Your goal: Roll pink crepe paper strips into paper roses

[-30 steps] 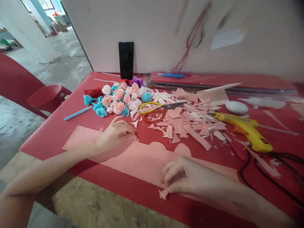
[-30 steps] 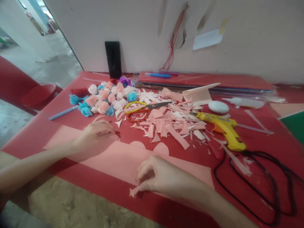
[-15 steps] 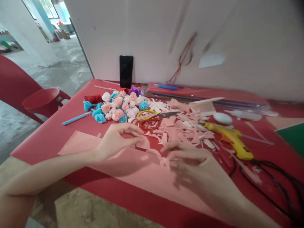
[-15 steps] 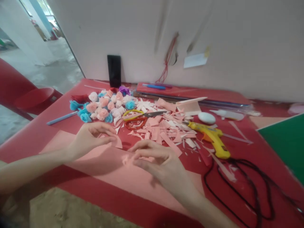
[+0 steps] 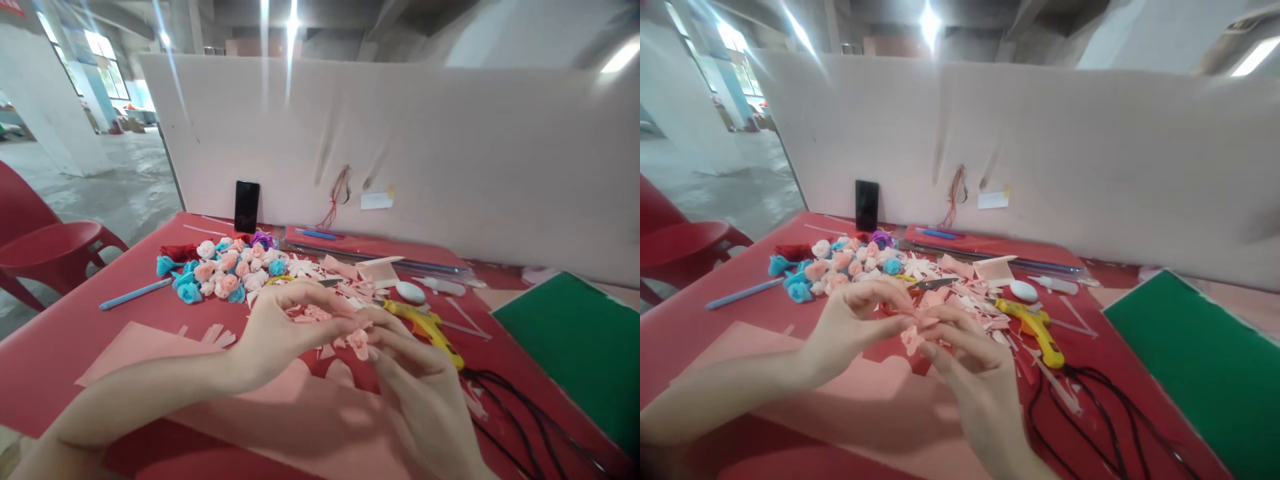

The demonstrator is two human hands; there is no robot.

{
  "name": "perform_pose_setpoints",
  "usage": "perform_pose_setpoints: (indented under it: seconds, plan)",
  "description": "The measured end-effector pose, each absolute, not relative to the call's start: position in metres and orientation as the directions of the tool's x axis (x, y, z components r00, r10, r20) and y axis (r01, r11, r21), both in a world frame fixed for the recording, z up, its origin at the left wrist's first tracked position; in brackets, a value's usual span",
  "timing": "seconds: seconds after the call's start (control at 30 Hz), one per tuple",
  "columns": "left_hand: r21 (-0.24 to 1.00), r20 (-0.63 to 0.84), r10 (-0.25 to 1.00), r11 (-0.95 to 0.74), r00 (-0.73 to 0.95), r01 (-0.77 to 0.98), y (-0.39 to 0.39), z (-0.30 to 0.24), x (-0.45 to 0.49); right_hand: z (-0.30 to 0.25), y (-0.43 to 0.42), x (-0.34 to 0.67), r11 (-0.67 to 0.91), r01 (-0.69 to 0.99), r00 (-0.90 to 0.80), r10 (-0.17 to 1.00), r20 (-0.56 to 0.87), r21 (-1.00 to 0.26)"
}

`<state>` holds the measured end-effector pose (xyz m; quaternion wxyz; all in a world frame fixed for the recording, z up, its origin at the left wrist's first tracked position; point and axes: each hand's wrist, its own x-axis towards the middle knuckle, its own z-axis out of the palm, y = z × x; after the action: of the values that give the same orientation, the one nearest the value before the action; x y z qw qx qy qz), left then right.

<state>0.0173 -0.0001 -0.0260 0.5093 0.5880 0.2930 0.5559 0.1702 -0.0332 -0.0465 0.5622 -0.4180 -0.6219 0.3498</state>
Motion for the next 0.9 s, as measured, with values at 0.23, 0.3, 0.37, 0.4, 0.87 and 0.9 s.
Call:
perform_pose_setpoints:
  seconds: [0.23, 0.3, 0.37, 0.4, 0.87, 0.9]
  plan:
    - [0.932, 0.345, 0.900, -0.295, 0.268, -0.208, -0.003, -0.027, 0.018, -0.041, -0.036, 0.169, 0.436, 0.167, 0.044, 0.893, 0.448, -0.884]
    - [0.930, 0.365, 0.882, -0.329, 0.299, -0.163, -0.004, -0.028, 0.018, -0.039, -0.036, 0.168, 0.445, 0.196, 0.062, 0.884, 0.464, -0.874]
    - [0.896, 0.442, 0.843, -0.430, 0.308, -0.109, -0.005, -0.030, 0.016, -0.039, -0.036, 0.166, 0.460, 0.203, 0.072, 0.874, 0.482, -0.864]
    - [0.857, 0.508, 0.806, -0.510, 0.303, -0.078, -0.005, -0.031, 0.015, -0.039, -0.037, 0.166, 0.474, 0.206, 0.071, 0.865, 0.496, -0.856]
    - [0.044, 0.958, 0.171, -0.880, 0.228, 0.474, -0.001, -0.027, 0.013, -0.037, -0.043, 0.168, 0.709, 0.488, -0.012, 0.588, 0.809, -0.509]
    - [0.042, 0.954, 0.177, -0.878, 0.243, 0.477, -0.002, -0.026, 0.012, -0.037, -0.043, 0.168, 0.707, 0.495, -0.013, 0.588, 0.809, -0.506]
